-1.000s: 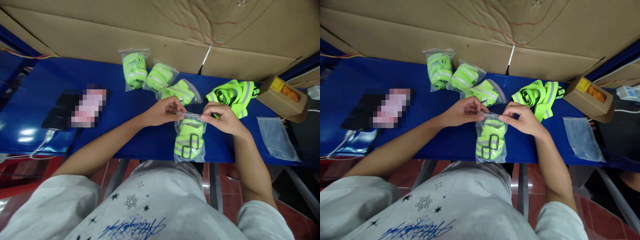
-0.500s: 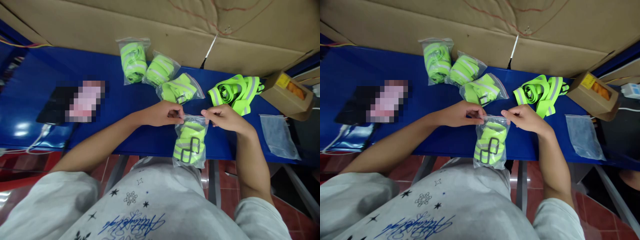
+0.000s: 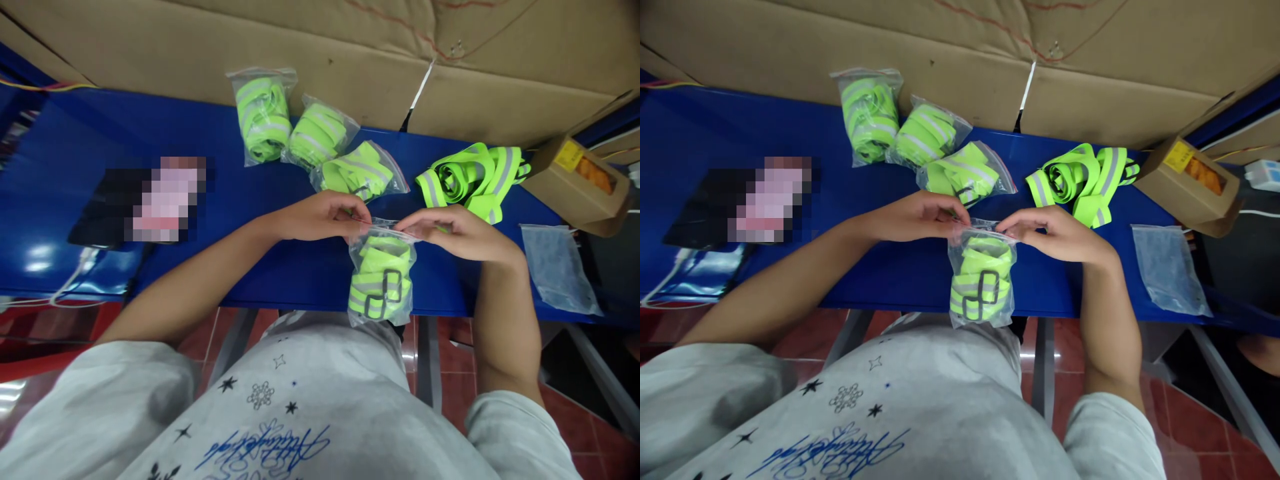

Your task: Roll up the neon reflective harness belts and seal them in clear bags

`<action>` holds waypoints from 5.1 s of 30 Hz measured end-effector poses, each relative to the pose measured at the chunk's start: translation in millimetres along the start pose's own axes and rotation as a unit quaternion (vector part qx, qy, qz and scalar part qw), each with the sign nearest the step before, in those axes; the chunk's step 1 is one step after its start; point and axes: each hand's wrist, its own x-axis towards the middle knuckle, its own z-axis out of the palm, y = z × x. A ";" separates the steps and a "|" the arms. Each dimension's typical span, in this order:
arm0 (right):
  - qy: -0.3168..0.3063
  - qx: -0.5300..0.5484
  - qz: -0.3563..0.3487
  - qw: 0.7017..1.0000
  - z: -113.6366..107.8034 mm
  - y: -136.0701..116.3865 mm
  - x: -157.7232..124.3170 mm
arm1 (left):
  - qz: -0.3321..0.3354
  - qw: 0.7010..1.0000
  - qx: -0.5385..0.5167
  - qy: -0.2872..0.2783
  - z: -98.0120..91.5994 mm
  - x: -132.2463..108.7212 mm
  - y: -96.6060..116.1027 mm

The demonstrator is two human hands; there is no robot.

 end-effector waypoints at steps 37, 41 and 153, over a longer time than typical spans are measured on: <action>0.053 0.103 -0.020 0.993 -1.5 -3.9 -6.5 | -0.048 0.958 -0.280 0.039 36.6 2.8 -13.2; 0.110 0.070 0.006 0.991 -0.3 -2.6 -6.1 | -0.049 0.967 -0.242 0.058 34.8 3.4 -14.5; 0.207 0.012 -0.072 0.976 62.4 -3.0 25.2 | 0.058 0.959 -0.052 0.273 48.7 1.2 -8.3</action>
